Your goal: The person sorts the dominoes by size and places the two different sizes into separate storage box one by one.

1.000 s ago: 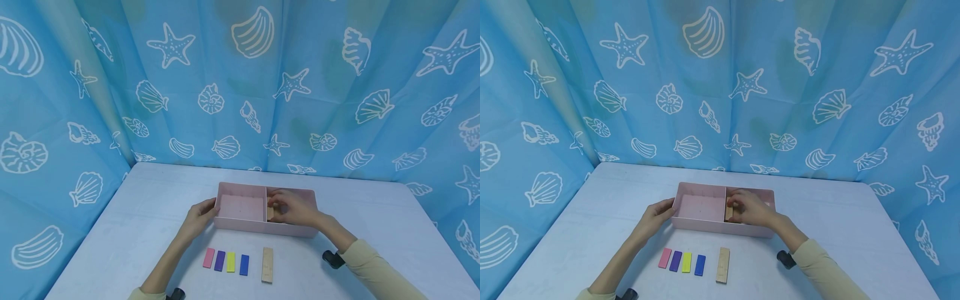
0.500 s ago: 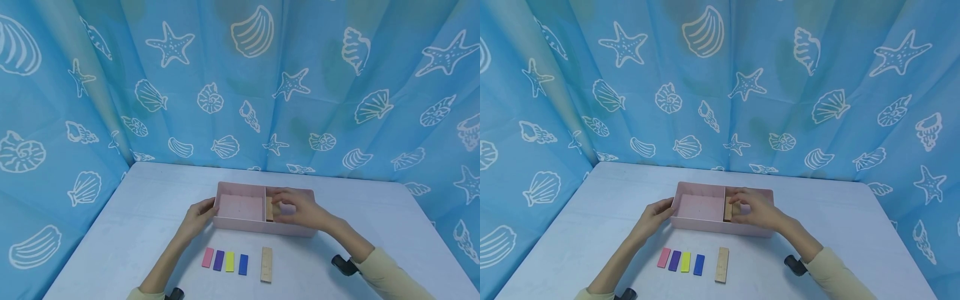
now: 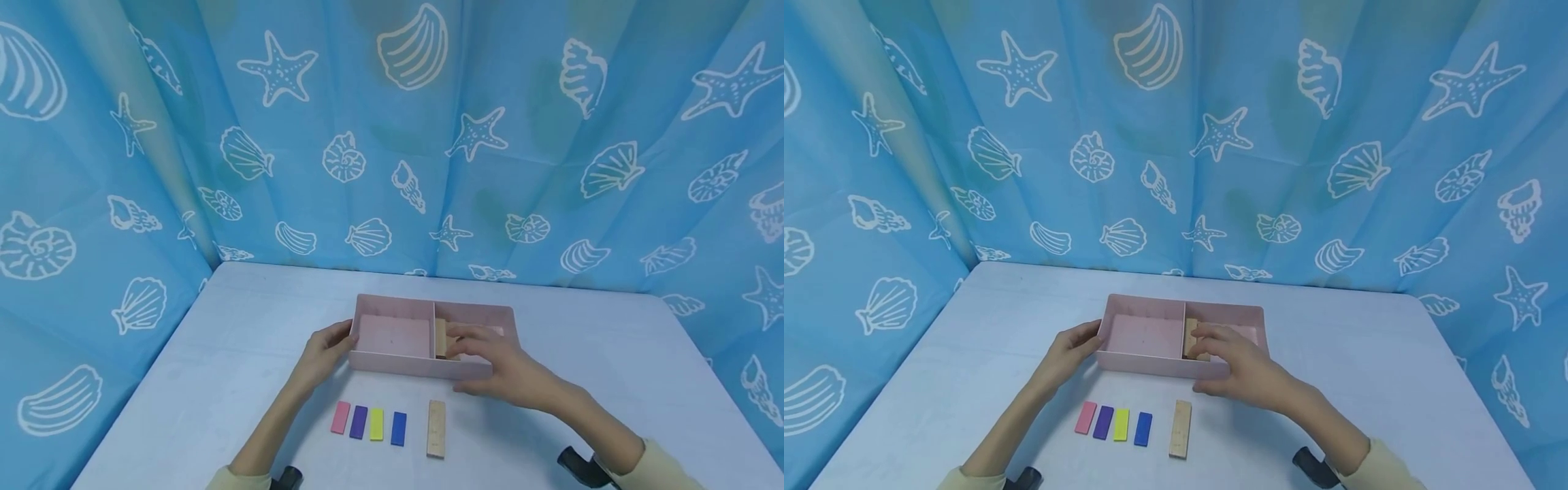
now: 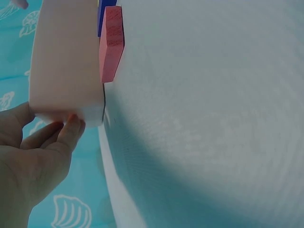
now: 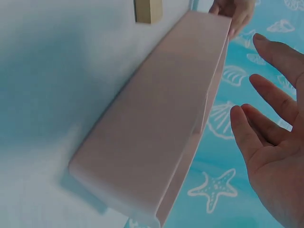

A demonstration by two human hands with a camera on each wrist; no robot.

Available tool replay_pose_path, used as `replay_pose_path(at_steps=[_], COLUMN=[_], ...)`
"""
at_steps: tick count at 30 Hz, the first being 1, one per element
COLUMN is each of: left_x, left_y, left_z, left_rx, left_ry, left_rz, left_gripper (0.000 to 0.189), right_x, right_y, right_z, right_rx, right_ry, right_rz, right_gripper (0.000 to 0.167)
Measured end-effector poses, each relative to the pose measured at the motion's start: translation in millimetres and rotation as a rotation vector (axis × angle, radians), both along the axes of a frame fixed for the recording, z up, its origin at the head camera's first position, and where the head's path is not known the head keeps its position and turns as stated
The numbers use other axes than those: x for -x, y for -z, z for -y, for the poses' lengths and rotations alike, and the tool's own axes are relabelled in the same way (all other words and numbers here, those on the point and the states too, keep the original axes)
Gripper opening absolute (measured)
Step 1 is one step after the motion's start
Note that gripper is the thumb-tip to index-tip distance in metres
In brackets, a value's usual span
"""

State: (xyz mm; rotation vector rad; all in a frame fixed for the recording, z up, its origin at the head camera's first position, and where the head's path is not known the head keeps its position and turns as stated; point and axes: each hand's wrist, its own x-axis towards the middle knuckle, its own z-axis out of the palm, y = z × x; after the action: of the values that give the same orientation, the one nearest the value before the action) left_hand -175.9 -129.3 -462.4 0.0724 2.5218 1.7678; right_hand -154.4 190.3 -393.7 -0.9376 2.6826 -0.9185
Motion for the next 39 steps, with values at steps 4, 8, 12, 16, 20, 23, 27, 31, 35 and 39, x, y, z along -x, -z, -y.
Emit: replay_pose_path(at_steps=[4,8,12,16,20,23,27,31,35,39], left_x=[-0.4,-0.9,-0.7,-0.8,-0.5,0.3,0.8,1.1,1.5,1.0], left_y=[0.1,-0.1,0.0,0.3,0.2,0.1,-0.4,-1.0,0.6,-0.1], left_z=[-0.1,0.0,0.3,0.3,0.8,1.6,0.6,0.7,0.5,0.8], left_rx=[0.001,-0.006,-0.006,0.001,-0.001,-0.004,-0.003,0.0,0.015,0.014], left_ry=[-0.003,0.0,0.007,0.003,0.004,0.011,0.004,0.002,0.009,0.005], left_rz=[0.001,-0.006,-0.008,0.0,-0.005,-0.008,-0.006,-0.007,-0.012,-0.008], left_gripper=[0.047,0.047,0.048,0.048,0.048,0.048,0.047,0.047,0.047,0.047], right_x=[-13.0,-24.6,-35.8,-44.6,-48.8,-50.6,-52.6,-53.2,-53.8,-55.7], right_y=[0.5,1.2,4.1,11.8,24.6,35.5,47.8,54.0,56.7,59.9], right_z=[2,6,13,16,17,17,18,21,23,24], right_rx=[-0.005,-0.028,-0.073,-0.094,-0.087,-0.082,-0.103,-0.141,-0.181,-0.179], right_ry=[-0.006,-0.011,-0.036,-0.058,-0.053,-0.044,-0.044,-0.048,-0.031,-0.011], right_rz=[0.008,0.015,0.031,0.065,0.113,0.143,0.11,0.05,0.064,0.095], right_gripper=[0.036,0.037,0.036,0.036,0.034,0.032,0.03,0.029,0.031,0.033])
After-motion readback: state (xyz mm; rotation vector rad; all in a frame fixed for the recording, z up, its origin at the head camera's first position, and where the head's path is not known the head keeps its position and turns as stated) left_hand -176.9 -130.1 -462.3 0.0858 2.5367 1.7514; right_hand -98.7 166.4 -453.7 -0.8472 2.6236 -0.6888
